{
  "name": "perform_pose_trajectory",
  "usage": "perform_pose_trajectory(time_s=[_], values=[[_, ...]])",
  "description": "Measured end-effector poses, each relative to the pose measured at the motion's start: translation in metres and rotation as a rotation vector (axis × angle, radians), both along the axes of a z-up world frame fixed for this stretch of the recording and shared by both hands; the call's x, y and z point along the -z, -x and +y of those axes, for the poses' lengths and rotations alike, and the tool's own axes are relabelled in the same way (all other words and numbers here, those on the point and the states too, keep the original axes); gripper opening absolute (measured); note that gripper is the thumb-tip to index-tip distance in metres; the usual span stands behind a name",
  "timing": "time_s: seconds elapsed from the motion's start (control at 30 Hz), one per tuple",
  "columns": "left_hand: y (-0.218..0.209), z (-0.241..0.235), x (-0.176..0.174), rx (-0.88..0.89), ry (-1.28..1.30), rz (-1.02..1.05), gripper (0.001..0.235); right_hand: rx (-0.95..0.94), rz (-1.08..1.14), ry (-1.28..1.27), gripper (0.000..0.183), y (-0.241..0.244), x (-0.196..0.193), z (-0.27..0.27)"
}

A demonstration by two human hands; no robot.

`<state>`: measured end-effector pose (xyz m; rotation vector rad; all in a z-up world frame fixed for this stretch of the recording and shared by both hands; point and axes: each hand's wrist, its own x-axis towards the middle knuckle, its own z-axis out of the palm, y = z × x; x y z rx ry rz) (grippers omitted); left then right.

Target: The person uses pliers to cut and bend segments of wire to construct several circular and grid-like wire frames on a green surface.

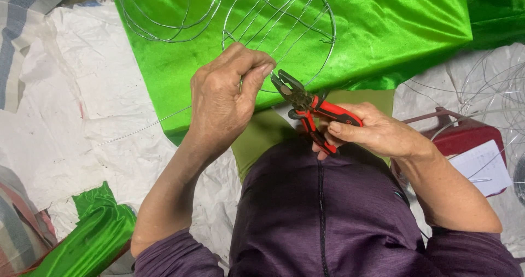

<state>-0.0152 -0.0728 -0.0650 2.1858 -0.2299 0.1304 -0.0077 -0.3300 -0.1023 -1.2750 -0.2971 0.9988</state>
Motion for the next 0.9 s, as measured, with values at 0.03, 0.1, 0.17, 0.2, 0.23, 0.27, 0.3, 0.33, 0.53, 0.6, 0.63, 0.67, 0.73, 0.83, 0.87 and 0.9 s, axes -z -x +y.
perform_pose_trajectory(time_s=[0.03,0.1,0.17,0.2,0.23,0.27,0.3,0.33,0.53,0.6,0.63,0.67,0.73,0.83,0.87,0.9], values=[[0.000,0.000,0.000,0.002,-0.006,0.002,0.012,-0.002,0.005,0.013,0.024,0.001,0.001,-0.001],[-0.001,0.000,-0.001,0.005,-0.019,0.007,0.012,-0.002,0.002,-0.001,0.023,0.001,0.009,-0.004],[-0.001,-0.001,-0.002,0.008,-0.032,0.011,0.013,-0.001,-0.002,-0.013,0.021,0.001,0.018,-0.006],[-0.001,-0.001,-0.002,0.009,-0.037,0.011,0.013,0.004,0.023,-0.060,0.021,0.001,0.024,-0.007],[-0.001,-0.001,-0.003,0.010,-0.043,0.012,0.013,0.009,0.048,-0.108,0.021,0.001,0.029,-0.008],[0.000,-0.003,-0.004,0.011,-0.043,0.013,0.013,0.009,0.049,-0.108,0.021,0.000,0.030,-0.009],[0.000,-0.005,-0.004,-0.002,-0.136,-0.004,0.011,-0.014,0.059,-0.123,0.029,0.000,0.030,-0.010],[0.001,-0.007,-0.005,-0.014,-0.230,-0.022,0.010,-0.036,0.068,-0.139,0.043,-0.001,0.031,-0.010],[0.000,-0.008,0.000,0.006,-0.201,-0.021,0.009,0.077,0.125,-0.213,0.052,0.013,0.039,0.001],[-0.002,-0.005,0.006,0.027,-0.185,-0.013,0.010,0.081,0.182,-0.260,0.051,0.018,0.045,0.002],[-0.003,-0.003,0.009,0.047,-0.170,-0.008,0.012,0.083,0.238,-0.307,0.050,0.019,0.048,0.002],[-0.003,-0.003,0.010,0.048,-0.170,-0.007,0.012,0.084,0.238,-0.308,0.050,0.022,0.052,0.001],[-0.004,-0.002,0.013,0.079,-0.099,0.005,0.007,0.056,0.463,-0.430,0.047,0.026,0.059,0.000],[-0.005,-0.003,0.008,0.102,-0.018,0.066,0.009,0.007,0.632,-0.585,0.041,0.035,0.078,-0.003],[-0.004,-0.003,0.007,0.102,-0.019,0.066,0.009,0.007,0.633,-0.585,0.041,0.038,0.081,-0.003],[-0.004,-0.003,0.006,0.109,0.008,0.094,0.009,-0.031,0.767,-0.674,0.037,0.040,0.083,-0.003]])
